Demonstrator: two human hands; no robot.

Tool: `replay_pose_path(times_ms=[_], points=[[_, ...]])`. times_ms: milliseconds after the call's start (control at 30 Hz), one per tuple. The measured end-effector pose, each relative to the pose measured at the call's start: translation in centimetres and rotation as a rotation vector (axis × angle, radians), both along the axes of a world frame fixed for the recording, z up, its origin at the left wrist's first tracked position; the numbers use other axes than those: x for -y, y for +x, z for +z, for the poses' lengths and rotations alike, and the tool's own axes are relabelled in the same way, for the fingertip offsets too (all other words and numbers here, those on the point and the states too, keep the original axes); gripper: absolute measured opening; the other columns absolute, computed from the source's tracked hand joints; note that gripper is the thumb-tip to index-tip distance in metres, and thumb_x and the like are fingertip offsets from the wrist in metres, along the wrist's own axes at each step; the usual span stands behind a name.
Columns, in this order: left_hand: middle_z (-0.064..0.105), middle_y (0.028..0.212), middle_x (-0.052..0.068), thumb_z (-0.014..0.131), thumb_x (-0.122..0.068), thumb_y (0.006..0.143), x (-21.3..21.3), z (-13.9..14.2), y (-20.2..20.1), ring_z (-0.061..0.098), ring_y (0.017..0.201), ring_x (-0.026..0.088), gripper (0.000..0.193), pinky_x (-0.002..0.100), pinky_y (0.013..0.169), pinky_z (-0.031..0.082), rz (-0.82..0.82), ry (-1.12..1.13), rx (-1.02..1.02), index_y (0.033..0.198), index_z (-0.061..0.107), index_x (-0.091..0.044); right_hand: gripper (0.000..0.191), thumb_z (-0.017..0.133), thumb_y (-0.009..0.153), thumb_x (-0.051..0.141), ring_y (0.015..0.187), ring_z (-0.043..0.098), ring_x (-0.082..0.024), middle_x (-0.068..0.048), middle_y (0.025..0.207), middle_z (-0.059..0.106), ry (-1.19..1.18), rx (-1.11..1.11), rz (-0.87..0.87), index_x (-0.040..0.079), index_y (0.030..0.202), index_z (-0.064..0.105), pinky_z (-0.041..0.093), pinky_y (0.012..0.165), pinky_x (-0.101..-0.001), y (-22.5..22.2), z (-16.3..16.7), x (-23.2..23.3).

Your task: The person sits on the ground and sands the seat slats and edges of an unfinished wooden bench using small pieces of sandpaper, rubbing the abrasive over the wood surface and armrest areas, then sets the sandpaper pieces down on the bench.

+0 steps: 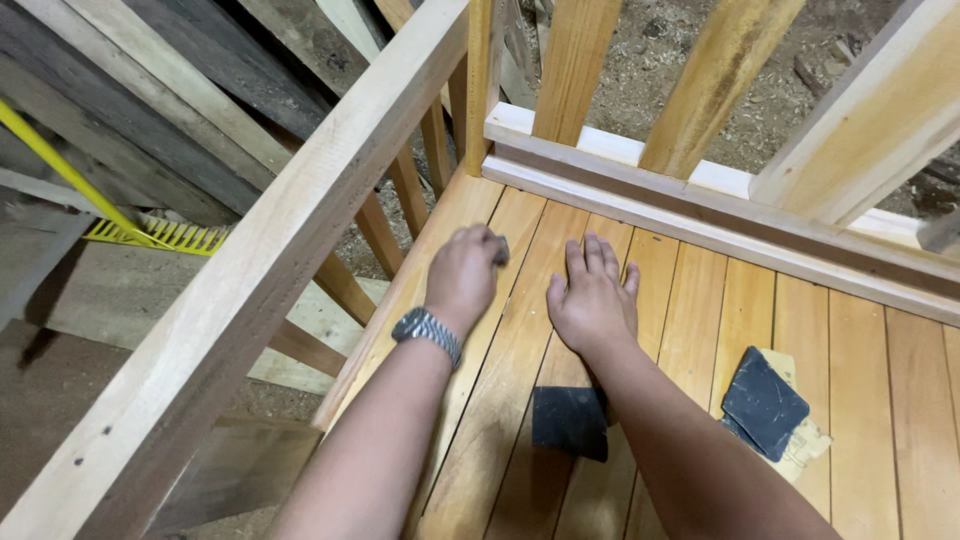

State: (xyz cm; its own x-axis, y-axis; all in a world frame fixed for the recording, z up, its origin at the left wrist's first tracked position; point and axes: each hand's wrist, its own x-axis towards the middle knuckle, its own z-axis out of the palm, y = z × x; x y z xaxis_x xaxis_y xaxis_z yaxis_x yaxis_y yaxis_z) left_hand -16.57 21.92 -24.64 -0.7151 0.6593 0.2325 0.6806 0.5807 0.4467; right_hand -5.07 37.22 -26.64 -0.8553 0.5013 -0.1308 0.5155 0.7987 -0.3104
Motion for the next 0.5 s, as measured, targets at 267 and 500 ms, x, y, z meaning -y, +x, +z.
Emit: replay_pose_path(times_ms=[267,500], points=[[0.073,0.106,0.007,0.058,-0.004,0.089,-1.7,0.3,-0.3,0.068,0.105,0.027,0.022,0.039,0.090,0.054,-0.026,-0.075,0.024,0.100,0.076,-0.009,0.065,0.045,0.095,0.038,0.153,0.022,-0.028,-0.013,0.165,0.028,0.008,-0.015,-0.004,0.011,0.153,0.039,0.014,0.120,-0.0598,0.2,0.1,-0.1],[0.074,0.105,0.009,0.055,0.000,0.082,-0.7,-0.4,1.2,0.068,0.099,0.029,0.027,0.040,0.084,0.055,-0.226,0.068,-0.075,0.100,0.075,-0.007,0.064,0.046,0.095,0.038,0.152,0.022,-0.029,-0.014,0.164,0.029,0.002,-0.032,0.000,0.010,0.152,0.040,0.014,0.119,-0.0609,0.0,0.0,0.0]])
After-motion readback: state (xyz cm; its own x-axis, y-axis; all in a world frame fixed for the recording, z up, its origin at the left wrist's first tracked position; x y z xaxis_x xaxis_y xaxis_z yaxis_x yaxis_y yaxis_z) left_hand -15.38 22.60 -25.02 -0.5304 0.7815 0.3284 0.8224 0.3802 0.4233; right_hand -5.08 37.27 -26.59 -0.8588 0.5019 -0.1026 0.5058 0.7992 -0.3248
